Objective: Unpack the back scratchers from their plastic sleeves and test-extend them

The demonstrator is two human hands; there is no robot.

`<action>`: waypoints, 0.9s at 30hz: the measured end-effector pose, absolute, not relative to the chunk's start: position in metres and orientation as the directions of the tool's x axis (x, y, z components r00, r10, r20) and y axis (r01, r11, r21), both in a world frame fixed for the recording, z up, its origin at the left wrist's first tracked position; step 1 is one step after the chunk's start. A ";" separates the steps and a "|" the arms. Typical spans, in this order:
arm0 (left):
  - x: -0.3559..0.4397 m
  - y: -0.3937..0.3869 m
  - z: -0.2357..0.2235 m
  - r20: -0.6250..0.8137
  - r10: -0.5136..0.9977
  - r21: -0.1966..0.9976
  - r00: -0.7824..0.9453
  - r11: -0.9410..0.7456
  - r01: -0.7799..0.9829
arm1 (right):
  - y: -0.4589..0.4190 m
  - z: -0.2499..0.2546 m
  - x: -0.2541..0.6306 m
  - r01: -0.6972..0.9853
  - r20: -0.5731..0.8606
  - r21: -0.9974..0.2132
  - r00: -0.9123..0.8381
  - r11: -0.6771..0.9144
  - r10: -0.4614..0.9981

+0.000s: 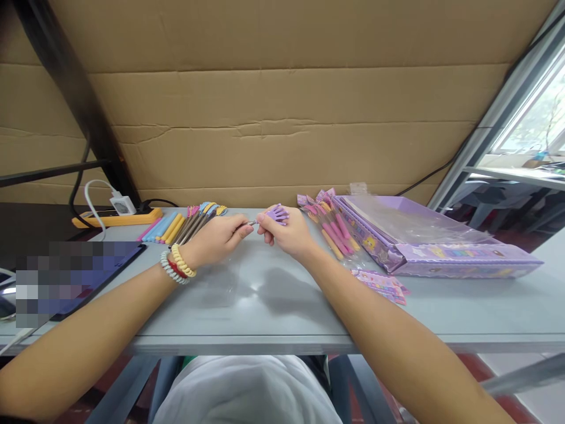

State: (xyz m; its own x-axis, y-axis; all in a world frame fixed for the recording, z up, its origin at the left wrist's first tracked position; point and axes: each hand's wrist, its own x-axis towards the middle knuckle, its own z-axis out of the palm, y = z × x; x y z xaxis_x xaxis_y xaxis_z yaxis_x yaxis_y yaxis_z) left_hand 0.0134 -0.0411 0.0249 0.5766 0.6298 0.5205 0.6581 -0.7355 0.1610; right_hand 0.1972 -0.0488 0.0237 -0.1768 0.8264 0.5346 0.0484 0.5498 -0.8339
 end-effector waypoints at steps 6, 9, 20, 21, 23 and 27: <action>-0.004 -0.030 0.029 0.477 0.709 0.135 0.520 -0.643 0.754 | -0.032 0.040 0.232 -0.221 0.489 -0.827 0.171 0.517 0.855; -0.007 -0.026 0.032 0.464 0.716 0.131 0.521 -0.637 0.759 | -0.030 0.048 0.244 -0.261 0.484 -0.803 0.238 0.536 0.842; -0.001 -0.023 0.043 0.416 0.733 0.097 0.538 -0.624 0.776 | -0.038 0.078 0.261 -0.382 0.340 -0.689 0.580 0.616 0.740; -0.004 -0.021 0.043 0.409 0.732 0.096 0.545 -0.628 0.772 | -0.039 0.082 0.266 -0.393 0.313 -0.674 0.615 0.625 0.724; -0.011 -0.016 0.043 0.399 0.732 0.084 0.552 -0.629 0.773 | -0.041 0.088 0.279 -0.407 0.266 -0.645 0.674 0.647 0.689; -0.027 -0.006 0.044 0.386 0.747 0.046 0.542 -0.602 0.797 | -0.044 0.099 0.303 -0.418 0.190 -0.607 0.750 0.676 0.634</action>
State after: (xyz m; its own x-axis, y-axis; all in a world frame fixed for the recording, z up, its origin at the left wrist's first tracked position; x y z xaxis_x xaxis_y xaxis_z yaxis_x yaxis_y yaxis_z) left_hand -0.0275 -0.0056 0.0439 0.5419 0.7466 0.3860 0.7969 -0.6023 0.0463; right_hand 0.3028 -0.0440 0.0990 0.7495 0.6342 0.1895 -0.4182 0.6756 -0.6072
